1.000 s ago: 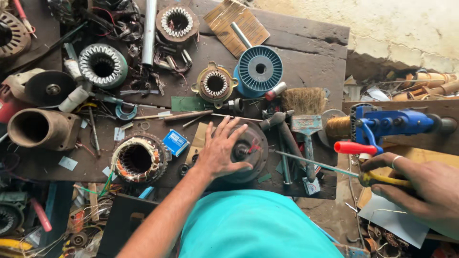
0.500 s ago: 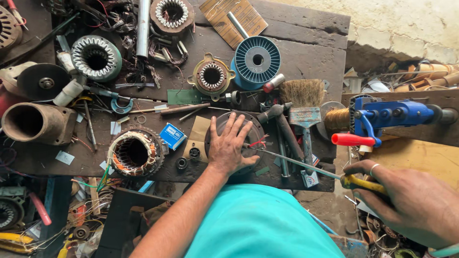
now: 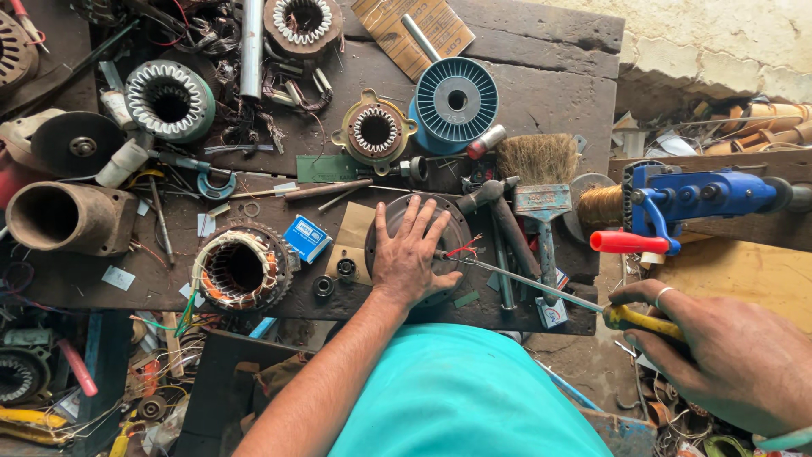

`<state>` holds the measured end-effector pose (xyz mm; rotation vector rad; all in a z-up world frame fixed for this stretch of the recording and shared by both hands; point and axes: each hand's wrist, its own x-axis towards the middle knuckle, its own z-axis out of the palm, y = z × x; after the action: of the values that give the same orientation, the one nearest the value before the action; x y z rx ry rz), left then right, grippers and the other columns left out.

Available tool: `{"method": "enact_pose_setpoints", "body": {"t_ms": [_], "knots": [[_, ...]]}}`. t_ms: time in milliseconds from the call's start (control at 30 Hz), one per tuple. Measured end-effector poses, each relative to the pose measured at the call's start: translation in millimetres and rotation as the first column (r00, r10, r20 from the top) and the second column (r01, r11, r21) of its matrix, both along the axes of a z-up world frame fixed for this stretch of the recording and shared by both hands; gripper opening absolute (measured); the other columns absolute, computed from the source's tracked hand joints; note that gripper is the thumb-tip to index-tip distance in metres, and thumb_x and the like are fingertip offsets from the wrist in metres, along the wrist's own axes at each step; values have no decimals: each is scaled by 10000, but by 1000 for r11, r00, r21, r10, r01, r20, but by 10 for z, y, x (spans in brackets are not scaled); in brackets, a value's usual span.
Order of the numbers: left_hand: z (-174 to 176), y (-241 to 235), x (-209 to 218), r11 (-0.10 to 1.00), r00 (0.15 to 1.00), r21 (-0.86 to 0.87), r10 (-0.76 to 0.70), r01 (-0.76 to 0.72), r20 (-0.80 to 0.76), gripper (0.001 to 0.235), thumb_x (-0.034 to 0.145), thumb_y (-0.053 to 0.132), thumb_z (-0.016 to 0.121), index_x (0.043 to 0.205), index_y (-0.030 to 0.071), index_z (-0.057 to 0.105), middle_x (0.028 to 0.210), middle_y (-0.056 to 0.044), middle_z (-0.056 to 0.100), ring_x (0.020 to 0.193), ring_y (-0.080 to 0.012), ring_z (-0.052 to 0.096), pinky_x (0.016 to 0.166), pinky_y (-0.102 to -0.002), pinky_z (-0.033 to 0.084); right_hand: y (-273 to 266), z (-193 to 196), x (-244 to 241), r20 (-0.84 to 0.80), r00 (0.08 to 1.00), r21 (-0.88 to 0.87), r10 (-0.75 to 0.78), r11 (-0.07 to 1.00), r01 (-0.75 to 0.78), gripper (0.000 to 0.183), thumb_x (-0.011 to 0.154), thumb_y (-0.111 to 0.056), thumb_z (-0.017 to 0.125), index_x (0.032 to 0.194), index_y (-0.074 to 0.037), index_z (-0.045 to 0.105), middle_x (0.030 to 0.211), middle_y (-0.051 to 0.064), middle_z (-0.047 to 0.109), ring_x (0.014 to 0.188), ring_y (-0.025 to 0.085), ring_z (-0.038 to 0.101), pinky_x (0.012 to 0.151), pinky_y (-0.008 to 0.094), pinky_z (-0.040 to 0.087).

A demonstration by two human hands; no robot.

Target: The person uses a screwdriver to pry and adjust components on a motor rotor, then uses a hammer to tap the rotor while holding it steady. The work occurs on a cluttered workbench with various motor parts and tools visible.

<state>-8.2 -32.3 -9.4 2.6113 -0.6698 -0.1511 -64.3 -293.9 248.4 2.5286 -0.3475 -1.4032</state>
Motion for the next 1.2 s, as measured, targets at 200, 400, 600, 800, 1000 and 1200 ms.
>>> {"method": "enact_pose_setpoints", "body": {"t_ms": [200, 400, 600, 800, 1000, 1200], "knots": [[-9, -22, -3, 1000, 999, 14, 0, 0, -35, 1094, 529, 693, 858, 1450, 226, 499, 1544, -71, 417, 1486, -258, 293, 1213, -694, 54, -147, -118, -153, -64, 938, 30, 340, 940, -339, 675, 911, -483, 575, 1552, -447, 368, 1067, -16, 681, 996, 177, 736, 824, 330, 629], [41, -19, 25, 996, 998, 65, -69, 69, 8, 1060, 561, 677, 833, 1453, 195, 520, 1546, -71, 435, 1494, -258, 304, 1192, -703, 86, -332, -162, -196, 184, 392, 150, 901, 368, -917, 723, 867, -286, 566, 1557, -135, 413, 1162, 103, 597, 944, 237, 681, 679, 333, 593], [-11, -21, 54, 999, 975, -36, -15, 24, 223, 479, 921, 381, 660, 1349, 168, 650, 1443, -85, 595, 1421, -265, 472, 1186, -700, 166, -172, -92, -79, 88, 674, 141, 733, 661, -737, 672, 862, -392, 645, 1497, -283, 456, 1038, 9, 628, 769, 176, 670, 612, 345, 569], [-67, -77, 43, 999, 971, -49, 26, -15, 238, 418, 916, 300, 631, 1303, 150, 680, 1410, -89, 617, 1380, -271, 516, 1175, -701, 224, -229, -87, 239, -31, 793, 197, -609, 774, 602, 585, 863, -334, 686, 1434, -287, 567, 954, -1, 652, 707, 148, 624, 585, 333, 517], [-80, -46, 44, 998, 971, -60, 18, -4, 240, 432, 911, 311, 626, 1306, 144, 679, 1407, -95, 614, 1370, -274, 518, 1169, -705, 217, -243, -22, 122, -18, 890, 184, -455, 874, 451, 614, 840, -328, 691, 1434, -262, 554, 988, 18, 659, 736, 152, 637, 593, 326, 531], [-67, -43, 59, 999, 976, -53, 2, 10, 217, 416, 930, 317, 622, 1308, 151, 676, 1407, -90, 613, 1374, -272, 515, 1165, -703, 230, -99, 9, -101, -28, 997, 55, -69, 996, 71, 643, 816, -323, 695, 1434, -237, 540, 1021, 38, 666, 764, 157, 650, 601, 319, 546]]}}
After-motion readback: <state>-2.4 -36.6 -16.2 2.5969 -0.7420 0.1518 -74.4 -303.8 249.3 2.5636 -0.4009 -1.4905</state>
